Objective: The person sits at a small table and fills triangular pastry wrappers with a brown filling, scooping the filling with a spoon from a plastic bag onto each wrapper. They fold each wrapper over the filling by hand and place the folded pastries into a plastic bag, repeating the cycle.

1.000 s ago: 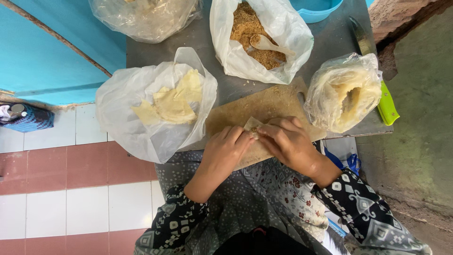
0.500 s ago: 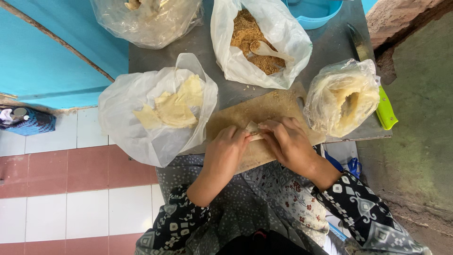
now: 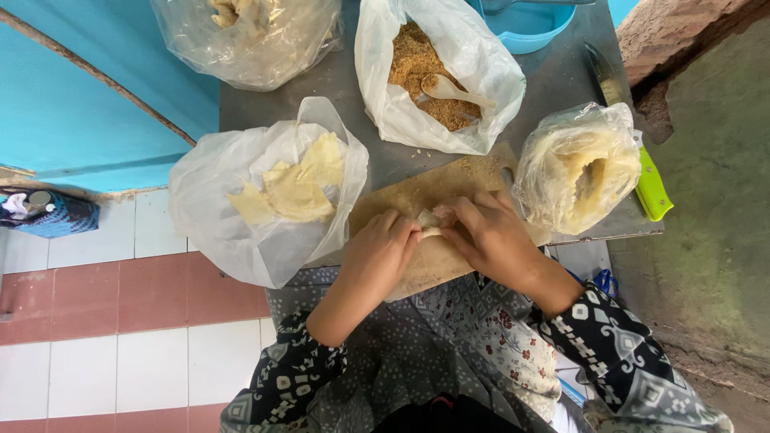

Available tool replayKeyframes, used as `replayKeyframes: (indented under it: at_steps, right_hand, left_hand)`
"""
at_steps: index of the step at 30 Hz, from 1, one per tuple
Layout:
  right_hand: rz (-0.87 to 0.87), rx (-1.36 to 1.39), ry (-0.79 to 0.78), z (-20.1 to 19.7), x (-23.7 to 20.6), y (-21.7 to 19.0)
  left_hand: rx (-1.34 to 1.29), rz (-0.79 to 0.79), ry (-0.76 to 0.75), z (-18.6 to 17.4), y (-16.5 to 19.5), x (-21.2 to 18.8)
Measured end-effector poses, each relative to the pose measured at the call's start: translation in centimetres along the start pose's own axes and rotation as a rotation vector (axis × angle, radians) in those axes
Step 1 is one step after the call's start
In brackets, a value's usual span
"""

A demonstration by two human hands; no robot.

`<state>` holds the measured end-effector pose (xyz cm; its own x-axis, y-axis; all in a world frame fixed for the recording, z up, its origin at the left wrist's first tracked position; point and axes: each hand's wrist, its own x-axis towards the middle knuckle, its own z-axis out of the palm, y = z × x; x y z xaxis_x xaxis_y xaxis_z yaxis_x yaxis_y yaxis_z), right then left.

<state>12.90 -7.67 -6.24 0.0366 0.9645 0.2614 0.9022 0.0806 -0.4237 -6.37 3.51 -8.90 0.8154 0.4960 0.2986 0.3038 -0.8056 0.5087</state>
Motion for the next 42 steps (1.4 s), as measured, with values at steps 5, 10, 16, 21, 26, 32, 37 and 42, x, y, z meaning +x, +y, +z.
replayKeyframes:
  at_steps: [5, 10, 16, 21, 26, 32, 37, 42]
  right_hand:
    - [-0.176, 0.119, 0.0, -1.3, 1.7, 0.0]
    - [0.043, 0.325, -0.073, -1.7, 2.2, -0.4]
    - [0.205, 0.452, -0.129, -1.4, 3.0, -0.4]
    - [0.303, 0.361, -0.186, -1.4, 3.7, -0.5]
    - [0.095, 0.36, 0.043, -0.6, 2.0, -1.0]
    - [0.086, 0.509, 0.025, 1.2, 1.1, -0.7]
    - [0.098, 0.52, -0.015, 0.9, 1.2, -0.6]
    - [0.128, 0.526, -0.026, 0.7, 0.7, -0.4]
  left_hand:
    - [-0.085, -0.115, -0.144, -0.1, -0.7, 1.4]
    - [-0.094, -0.19, -0.135, -0.6, -0.2, 1.8]
    - [0.008, 0.02, 0.101, -1.6, 1.4, 0.5]
    - [0.059, 0.17, 0.14, -1.5, 1.5, 0.0]
    - [0.128, 0.197, 0.148, -0.8, 0.7, -0.1]
    - [0.132, 0.237, 0.149, -0.4, 0.2, -0.8]
    - [0.169, 0.259, 0.169, -0.4, 0.5, -1.1]
    - [0.17, 0.234, 0.176, -0.3, 0.8, -0.7]
